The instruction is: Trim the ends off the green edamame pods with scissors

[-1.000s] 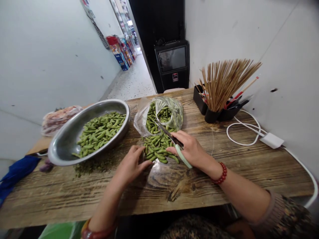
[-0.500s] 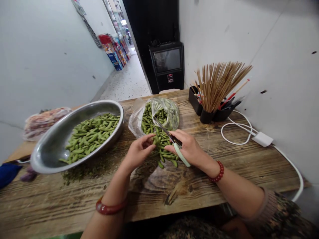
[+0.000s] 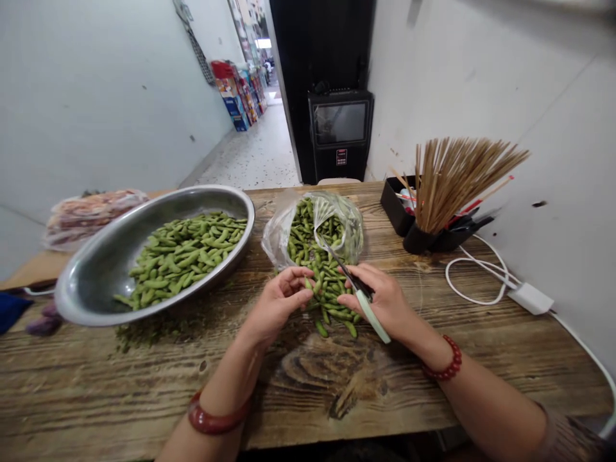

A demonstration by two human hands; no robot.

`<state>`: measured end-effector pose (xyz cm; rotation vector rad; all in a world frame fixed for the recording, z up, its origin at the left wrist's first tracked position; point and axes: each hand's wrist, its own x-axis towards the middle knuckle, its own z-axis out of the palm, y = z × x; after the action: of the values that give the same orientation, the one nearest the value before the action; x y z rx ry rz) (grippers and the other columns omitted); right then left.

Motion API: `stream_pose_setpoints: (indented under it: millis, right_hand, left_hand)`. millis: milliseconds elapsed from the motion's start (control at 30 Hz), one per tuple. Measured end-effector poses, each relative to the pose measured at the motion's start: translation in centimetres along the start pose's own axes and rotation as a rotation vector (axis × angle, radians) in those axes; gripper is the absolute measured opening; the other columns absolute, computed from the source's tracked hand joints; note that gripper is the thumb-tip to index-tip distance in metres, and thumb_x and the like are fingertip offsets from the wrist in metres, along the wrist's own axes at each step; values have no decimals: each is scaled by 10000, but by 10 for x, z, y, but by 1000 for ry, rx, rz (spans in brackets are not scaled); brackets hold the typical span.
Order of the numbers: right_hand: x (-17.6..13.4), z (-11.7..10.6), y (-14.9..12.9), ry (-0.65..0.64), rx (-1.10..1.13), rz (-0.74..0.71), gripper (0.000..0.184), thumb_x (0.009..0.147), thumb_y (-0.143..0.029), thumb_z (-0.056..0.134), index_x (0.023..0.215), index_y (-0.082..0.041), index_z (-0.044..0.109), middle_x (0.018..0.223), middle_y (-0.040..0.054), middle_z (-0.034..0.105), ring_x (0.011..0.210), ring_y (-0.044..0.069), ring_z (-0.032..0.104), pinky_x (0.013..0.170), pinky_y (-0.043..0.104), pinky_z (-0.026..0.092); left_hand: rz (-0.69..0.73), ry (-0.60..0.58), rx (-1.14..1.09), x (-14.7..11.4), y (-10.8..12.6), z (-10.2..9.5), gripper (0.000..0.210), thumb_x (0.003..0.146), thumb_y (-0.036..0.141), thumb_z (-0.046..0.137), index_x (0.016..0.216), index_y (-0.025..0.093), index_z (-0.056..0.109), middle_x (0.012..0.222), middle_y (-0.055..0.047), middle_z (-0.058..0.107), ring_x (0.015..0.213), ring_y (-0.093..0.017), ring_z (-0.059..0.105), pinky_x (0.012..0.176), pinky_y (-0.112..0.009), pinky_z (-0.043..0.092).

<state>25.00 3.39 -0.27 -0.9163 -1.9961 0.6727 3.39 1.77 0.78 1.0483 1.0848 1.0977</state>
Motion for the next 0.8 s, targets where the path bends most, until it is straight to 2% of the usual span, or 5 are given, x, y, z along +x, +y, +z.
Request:
stream_pose_setpoints:
  millis: [100, 300, 533, 667, 800]
  right_hand:
    - [-1, 1, -1, -38, -13, -10, 356, 841, -334, 658, 1148, -167, 592, 870, 52, 613, 763, 174, 585, 688, 293, 473]
    - [-2, 0, 0, -106, -15, 21, 433, 808, -358, 694, 1177, -164, 577, 933, 65, 607, 822, 187, 589, 735, 309, 486]
    - [-3, -1, -3, -252, -38, 10, 521, 770, -375, 732, 1217, -176, 556, 1001, 69, 598, 838, 184, 580, 757, 313, 487]
    - [-3, -2, -8, -270, -79, -15, 544, 766, -353, 739, 1239, -175, 539, 1026, 77, 588, 859, 189, 571, 753, 310, 480]
    - [-2, -2, -12, -276, -97, -37, 533, 767, -375, 737, 1222, -173, 544, 1007, 79, 584, 864, 194, 563, 754, 313, 474]
  left_hand:
    - [-14, 44, 6, -1, 0, 0, 344, 673, 224, 778, 994, 149, 683, 821, -46, 662, 684, -122, 563, 581, -203, 423]
    - [-29, 132, -5, -3, 0, -1, 237, 658, 277, 780, 832, 131, 710, 738, -14, 627, 582, -84, 496, 558, -205, 393]
    - [6, 48, -35, -4, -1, 1, 222, 743, 322, 719, 862, 161, 622, 615, 34, 533, 527, -81, 454, 483, -180, 372]
    - [2, 9, 29, -4, -2, 3, 252, 761, 337, 703, 918, 166, 604, 614, 36, 533, 487, -64, 402, 424, -159, 284]
    - [18, -1, 111, -5, 0, 6, 226, 762, 335, 702, 870, 153, 623, 623, 36, 527, 495, -56, 394, 455, -168, 300]
